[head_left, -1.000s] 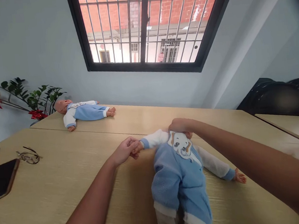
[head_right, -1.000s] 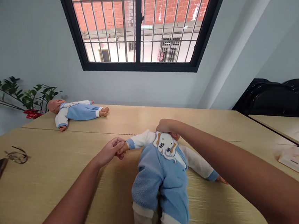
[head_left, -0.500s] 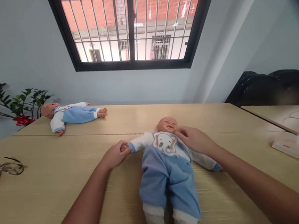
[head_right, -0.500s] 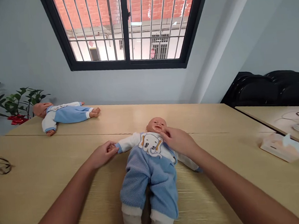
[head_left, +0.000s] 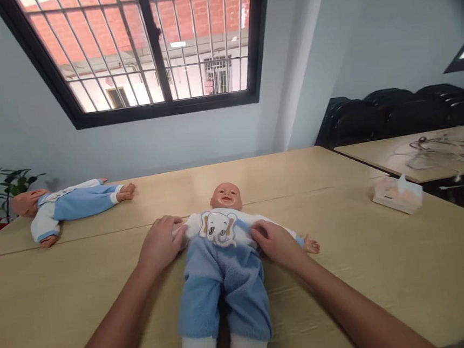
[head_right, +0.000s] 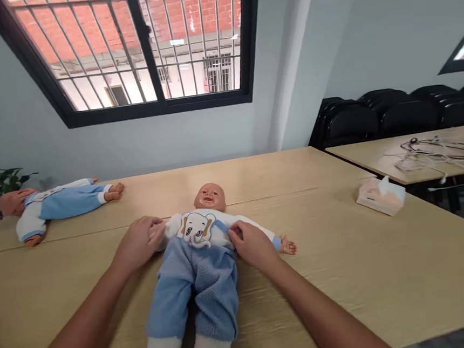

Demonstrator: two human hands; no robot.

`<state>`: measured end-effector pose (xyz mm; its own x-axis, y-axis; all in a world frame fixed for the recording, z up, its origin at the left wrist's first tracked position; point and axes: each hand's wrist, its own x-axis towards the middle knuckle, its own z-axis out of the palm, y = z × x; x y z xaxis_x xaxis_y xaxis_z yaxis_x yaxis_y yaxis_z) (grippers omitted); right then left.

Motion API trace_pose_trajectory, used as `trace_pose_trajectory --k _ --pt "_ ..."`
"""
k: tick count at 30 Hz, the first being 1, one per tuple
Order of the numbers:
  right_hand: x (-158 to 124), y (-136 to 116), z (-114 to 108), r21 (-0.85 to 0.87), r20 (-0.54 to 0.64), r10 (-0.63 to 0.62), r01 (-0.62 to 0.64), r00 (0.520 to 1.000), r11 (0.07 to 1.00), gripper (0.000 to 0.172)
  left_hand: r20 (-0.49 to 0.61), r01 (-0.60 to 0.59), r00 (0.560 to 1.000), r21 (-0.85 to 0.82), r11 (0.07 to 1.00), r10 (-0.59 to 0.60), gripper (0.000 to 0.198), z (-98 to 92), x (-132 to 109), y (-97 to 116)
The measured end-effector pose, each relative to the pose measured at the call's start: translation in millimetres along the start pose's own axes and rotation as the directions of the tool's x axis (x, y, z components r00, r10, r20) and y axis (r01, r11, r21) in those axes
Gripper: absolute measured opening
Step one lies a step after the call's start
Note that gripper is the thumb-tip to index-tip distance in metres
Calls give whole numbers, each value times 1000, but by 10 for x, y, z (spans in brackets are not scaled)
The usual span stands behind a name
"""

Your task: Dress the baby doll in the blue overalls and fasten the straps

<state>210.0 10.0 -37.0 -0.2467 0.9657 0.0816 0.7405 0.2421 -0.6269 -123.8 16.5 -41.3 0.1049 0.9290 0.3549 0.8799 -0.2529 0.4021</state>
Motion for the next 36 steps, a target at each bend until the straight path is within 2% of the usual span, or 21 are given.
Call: trace_pose_trajectory --k 2,4,5,7,10,12,14,16,17,19,21,22,24,26,29,31,33,36 --pt "7 0 35 102 -3 36 -36 999 994 19 28 -185 982 -18 983 186 30 34 225 398" --pt "-21 58 64 206 27 53 -58 998 977 18 127 -360 921 -89 929 369 34 114 441 782" --pt "-44 97 74 264 50 60 -71 997 962 19 176 -408 889 -117 905 423 39 167 538 943" --pt "-91 176 77 375 105 70 -105 992 921 20 289 -461 826 -150 875 484 34 275 696 1179" --pt "-144 262 14 470 152 53 -120 987 875 22 415 -511 754 -115 852 509 6 367 810 1335" --pt "-163 286 -55 506 191 -18 -83 981 858 24 373 -535 767 -79 841 523 11 363 793 1354" --pt "-172 291 -103 552 255 -135 -29 958 833 26 246 -535 811 -53 843 530 14 334 720 1347" --pt "-171 282 -99 532 248 -179 20 952 846 20 132 -522 843 -32 852 521 17 317 617 1332" --pt "-168 274 -74 474 197 -150 40 969 880 15 90 -512 854 -20 859 512 18 323 565 1323" --pt "-160 251 11 294 13 -29 23 1000 956 8 24 -493 870 9 870 493 17 368 475 1301" --pt "-153 223 112 134 -151 85 -65 985 989 8 -34 -481 875 57 875 483 17 451 408 1267" --pt "-150 211 153 77 -194 121 -107 974 991 11 -63 -480 872 80 873 485 18 499 382 1245" --pt "-142 204 189 -15 -206 131 -137 970 990 15 -115 -485 861 104 868 495 18 592 341 1193" --pt "-141 248 136 -89 -173 59 -75 983 993 16 -164 -493 850 87 866 500 19 667 308 1136" --pt "-195 464 -89 -216 -169 -137 99 976 971 22 -233 -507 833 42 861 502 19 731 271 1061" --pt "-285 712 -266 -335 -206 -221 143 953 931 35 -269 -521 818 25 853 508 19 751 256 1025" --pt "-402 1000 -398 -410 -237 -191 81 953 909 46 -290 -534 807 10 845 513 19 762 247 1002" --pt "-549 1361 -468 -362 -177 -123 52 976 931 43 -317 -538 802 -14 843 506 18 774 246 981"
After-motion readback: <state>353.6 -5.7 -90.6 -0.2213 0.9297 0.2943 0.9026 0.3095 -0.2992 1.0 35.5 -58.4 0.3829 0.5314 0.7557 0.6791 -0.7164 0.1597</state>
